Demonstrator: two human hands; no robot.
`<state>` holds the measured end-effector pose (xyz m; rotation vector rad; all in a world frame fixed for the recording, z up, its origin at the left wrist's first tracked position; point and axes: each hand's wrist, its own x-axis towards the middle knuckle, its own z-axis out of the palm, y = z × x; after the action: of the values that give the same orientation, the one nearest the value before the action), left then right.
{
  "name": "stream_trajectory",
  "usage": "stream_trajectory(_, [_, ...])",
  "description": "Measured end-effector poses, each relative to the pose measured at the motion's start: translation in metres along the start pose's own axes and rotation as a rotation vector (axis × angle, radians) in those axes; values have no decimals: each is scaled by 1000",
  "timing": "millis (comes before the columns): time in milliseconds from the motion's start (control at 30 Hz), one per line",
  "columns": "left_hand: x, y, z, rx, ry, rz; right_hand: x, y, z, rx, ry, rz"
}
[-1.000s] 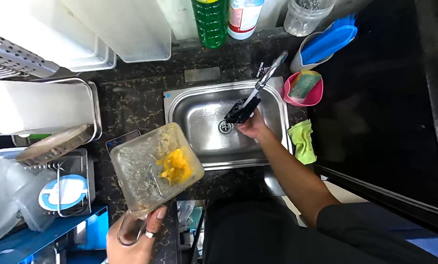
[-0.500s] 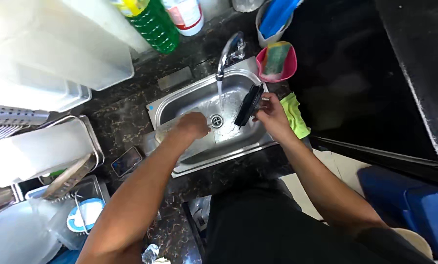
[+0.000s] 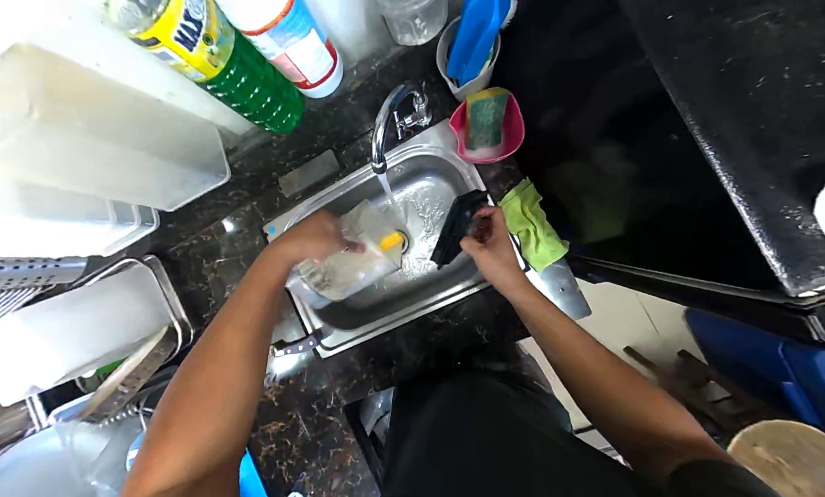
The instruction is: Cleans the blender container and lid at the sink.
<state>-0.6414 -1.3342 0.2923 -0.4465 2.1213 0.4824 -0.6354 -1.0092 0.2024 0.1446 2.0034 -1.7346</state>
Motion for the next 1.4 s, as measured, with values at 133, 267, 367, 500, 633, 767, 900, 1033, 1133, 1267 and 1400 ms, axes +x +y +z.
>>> stream_trajectory(133, [30, -11, 32, -404, 78, 149, -21, -24, -25, 103, 29, -84])
stream_trajectory(267, [43, 12, 51, -425, 14, 184, -29, -36, -35, 112, 12, -127])
stream_trajectory(367, [34, 4, 50, -415, 25, 178, -28, -35, -35, 86, 5, -133])
stream_trajectory(500, [25, -10, 47, -441, 17, 192, -25, -34, -30, 78, -52, -143])
stream_trajectory(633, [14, -8, 51, -412, 121, 184, -25, -35, -33, 46, -70, -160])
stream_trajectory(767, [-14, -7, 67, -151, 362, 71, -24, -37, -41, -2, -71, -140])
stream_trajectory(900, [-22, -9, 80, -46, 489, -15, -21, -39, -39, -2, -105, -147])
stream_trajectory(1033, [-21, -1, 98, -57, 610, -41, -22, -48, -41, -13, -136, -148])
stream_trajectory(1133, [-22, 3, 112, -64, 682, -30, -23, -54, -45, -45, -149, -146])
stream_trajectory(1267, [-36, 2, 110, -206, 638, 5, -16, -62, -50, -76, -148, -163])
stream_trajectory(1400, [-47, 3, 127, -341, 642, -34, -11, -63, -51, -77, -173, -178])
